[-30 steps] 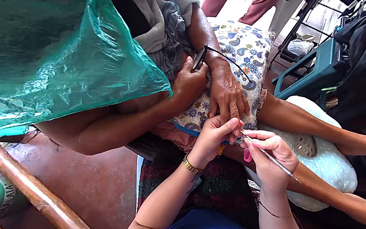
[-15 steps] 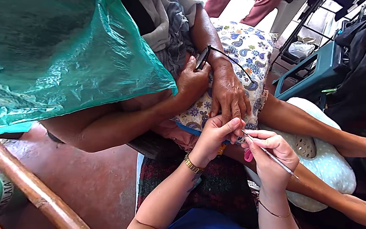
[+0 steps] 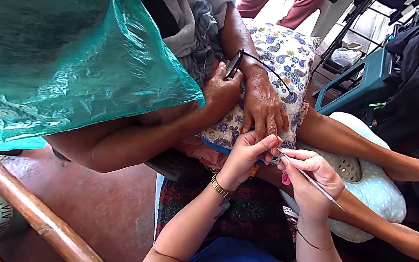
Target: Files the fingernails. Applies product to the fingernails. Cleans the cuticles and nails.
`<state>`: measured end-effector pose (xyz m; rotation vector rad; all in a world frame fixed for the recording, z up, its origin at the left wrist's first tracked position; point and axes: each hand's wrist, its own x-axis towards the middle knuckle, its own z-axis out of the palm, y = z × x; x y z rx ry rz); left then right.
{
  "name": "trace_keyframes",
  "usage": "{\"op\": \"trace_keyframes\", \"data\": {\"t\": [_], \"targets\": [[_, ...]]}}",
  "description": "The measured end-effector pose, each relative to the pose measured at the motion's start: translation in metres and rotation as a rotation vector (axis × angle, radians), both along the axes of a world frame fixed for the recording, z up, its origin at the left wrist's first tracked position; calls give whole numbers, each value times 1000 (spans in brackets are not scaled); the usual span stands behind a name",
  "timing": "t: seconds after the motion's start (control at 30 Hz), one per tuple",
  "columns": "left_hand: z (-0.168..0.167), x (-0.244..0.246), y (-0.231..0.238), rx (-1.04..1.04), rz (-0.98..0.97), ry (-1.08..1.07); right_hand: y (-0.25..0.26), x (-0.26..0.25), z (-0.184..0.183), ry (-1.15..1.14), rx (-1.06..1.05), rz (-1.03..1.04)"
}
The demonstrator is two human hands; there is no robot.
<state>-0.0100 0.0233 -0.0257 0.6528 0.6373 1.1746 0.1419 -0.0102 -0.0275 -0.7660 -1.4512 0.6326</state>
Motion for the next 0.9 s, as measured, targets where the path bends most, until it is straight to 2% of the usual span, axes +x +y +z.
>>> {"op": "trace_keyframes", "data": {"t": [0.33,0.47,0.77,0.9], "targets": [[0,-1,0,14,-6,-20,-1,1,2,127,-96,34],[-1,-1,1,18,-6,-14,0,-2,-3,42,4,-13],[-2,-2,1,21,-6,-11,-4,-7,-15,32,84,-82],[-2,-2,1,18,-10,-21,-7,-10,-16,203,-5,-65]]}}
